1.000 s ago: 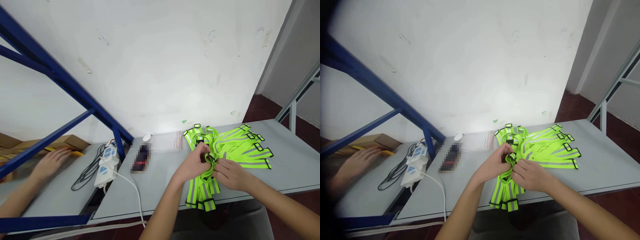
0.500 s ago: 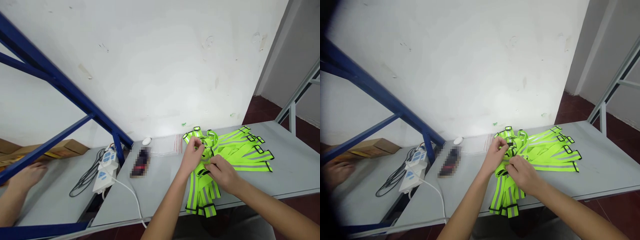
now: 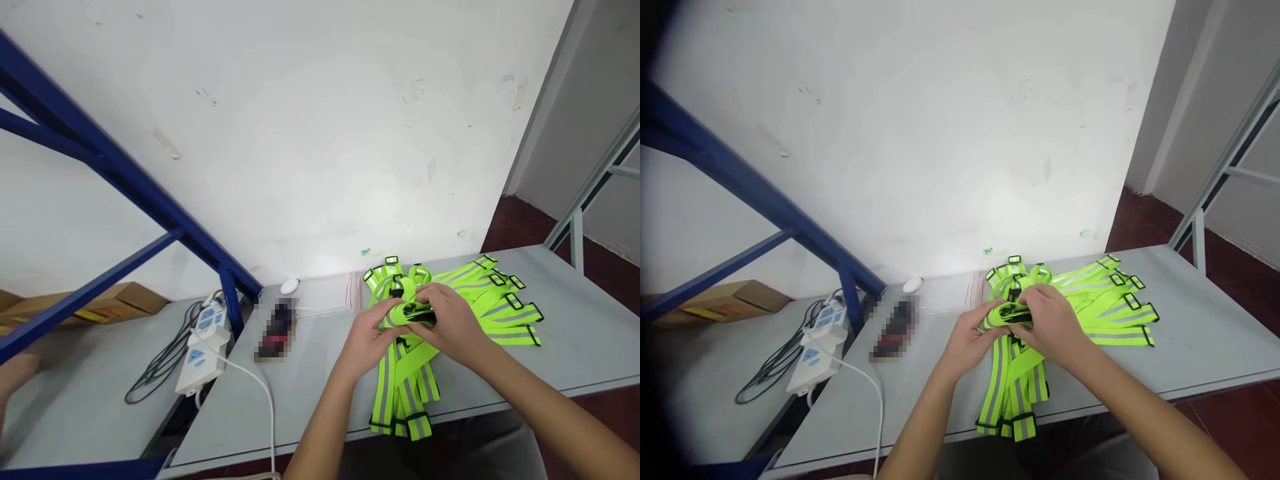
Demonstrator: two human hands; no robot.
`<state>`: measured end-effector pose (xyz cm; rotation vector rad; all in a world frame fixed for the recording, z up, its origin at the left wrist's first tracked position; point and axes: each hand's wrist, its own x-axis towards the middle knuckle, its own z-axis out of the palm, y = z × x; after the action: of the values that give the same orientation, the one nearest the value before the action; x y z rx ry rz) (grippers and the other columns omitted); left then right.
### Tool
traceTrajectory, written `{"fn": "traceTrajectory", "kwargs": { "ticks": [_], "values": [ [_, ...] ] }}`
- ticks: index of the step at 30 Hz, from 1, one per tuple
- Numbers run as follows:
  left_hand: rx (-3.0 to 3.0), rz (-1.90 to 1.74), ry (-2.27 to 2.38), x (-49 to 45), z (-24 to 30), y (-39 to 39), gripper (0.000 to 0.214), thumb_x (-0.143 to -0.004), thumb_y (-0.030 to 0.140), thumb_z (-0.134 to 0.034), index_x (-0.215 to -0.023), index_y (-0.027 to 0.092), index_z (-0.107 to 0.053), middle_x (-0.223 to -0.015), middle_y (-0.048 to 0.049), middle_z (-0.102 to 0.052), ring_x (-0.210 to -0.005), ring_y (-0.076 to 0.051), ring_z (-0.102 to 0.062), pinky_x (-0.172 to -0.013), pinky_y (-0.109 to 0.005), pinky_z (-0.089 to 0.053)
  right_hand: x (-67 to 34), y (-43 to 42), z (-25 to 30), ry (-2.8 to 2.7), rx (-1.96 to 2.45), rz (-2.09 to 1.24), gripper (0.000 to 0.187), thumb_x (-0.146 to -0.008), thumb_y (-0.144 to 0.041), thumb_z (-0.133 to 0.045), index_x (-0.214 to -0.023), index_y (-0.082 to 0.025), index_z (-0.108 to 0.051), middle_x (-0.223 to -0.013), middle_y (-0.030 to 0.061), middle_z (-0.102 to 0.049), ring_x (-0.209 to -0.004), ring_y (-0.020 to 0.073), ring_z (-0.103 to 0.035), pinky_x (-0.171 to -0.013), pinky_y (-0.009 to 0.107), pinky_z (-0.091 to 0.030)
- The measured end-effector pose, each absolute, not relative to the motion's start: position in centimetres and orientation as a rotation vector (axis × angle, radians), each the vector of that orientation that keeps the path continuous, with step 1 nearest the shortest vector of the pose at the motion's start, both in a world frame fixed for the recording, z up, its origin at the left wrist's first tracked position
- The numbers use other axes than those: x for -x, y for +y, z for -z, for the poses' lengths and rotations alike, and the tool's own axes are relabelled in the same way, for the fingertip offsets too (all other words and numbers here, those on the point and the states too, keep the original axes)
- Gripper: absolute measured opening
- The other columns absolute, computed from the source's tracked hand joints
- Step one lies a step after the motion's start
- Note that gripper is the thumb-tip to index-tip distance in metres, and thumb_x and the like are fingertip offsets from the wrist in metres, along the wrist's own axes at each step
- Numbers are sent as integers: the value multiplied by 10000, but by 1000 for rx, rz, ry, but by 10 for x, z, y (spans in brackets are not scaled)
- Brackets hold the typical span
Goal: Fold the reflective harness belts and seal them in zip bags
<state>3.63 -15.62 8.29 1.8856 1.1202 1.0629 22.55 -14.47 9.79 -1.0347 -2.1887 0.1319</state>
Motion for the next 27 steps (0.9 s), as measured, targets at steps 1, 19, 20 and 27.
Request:
{"fn": "traceTrajectory", "kwargs": {
  "ticks": [1,19,20,27],
  "values": [
    [-1835,-1053,1097,-37,-81,-154,290,-835,317,-625,-1103,207,-647,-1077,-59,-688,-1006,-233,-624,-885,-336,-482,-229,-145,-102,-2238,1098,-212,195,-803,-300,-636,-917,-205,-510,-862,73,-646,-866,260,-614,-741,398,-491],
    [-1595,-1143,966,-64,-71,-155,277,-853,381,-601,-1015,167,-666,-889,-57,-702,-723,-186,-652,-670,-296,-525,-266,-160,-111,-2146,1318,-770,189,-811,-350,-646,-937,-211,-631,-866,20,-686,-753,195,-603,-636,261,-402],
    [-1638,-1120,981,-66,-76,-155,274,-853,386,-599,-1014,175,-667,-872,-49,-697,-707,-181,-648,-661,-294,-526,-266,-159,-114,-2165,1306,-782,184,-807,-365,-651,-898,-206,-631,-833,15,-679,-735,191,-593,-624,257,-395],
    [-1744,-955,992,-62,-99,-129,610,-722,381,-726,-1270,232,-502,-1131,-62,-657,-1014,-235,-629,-825,-326,-526,-271,-147,-132,-2045,1146,-1027,240,-846,-411,-591,-826,-184,-666,-736,-20,-642,-666,152,-550,-590,237,-392]
  ]
}}
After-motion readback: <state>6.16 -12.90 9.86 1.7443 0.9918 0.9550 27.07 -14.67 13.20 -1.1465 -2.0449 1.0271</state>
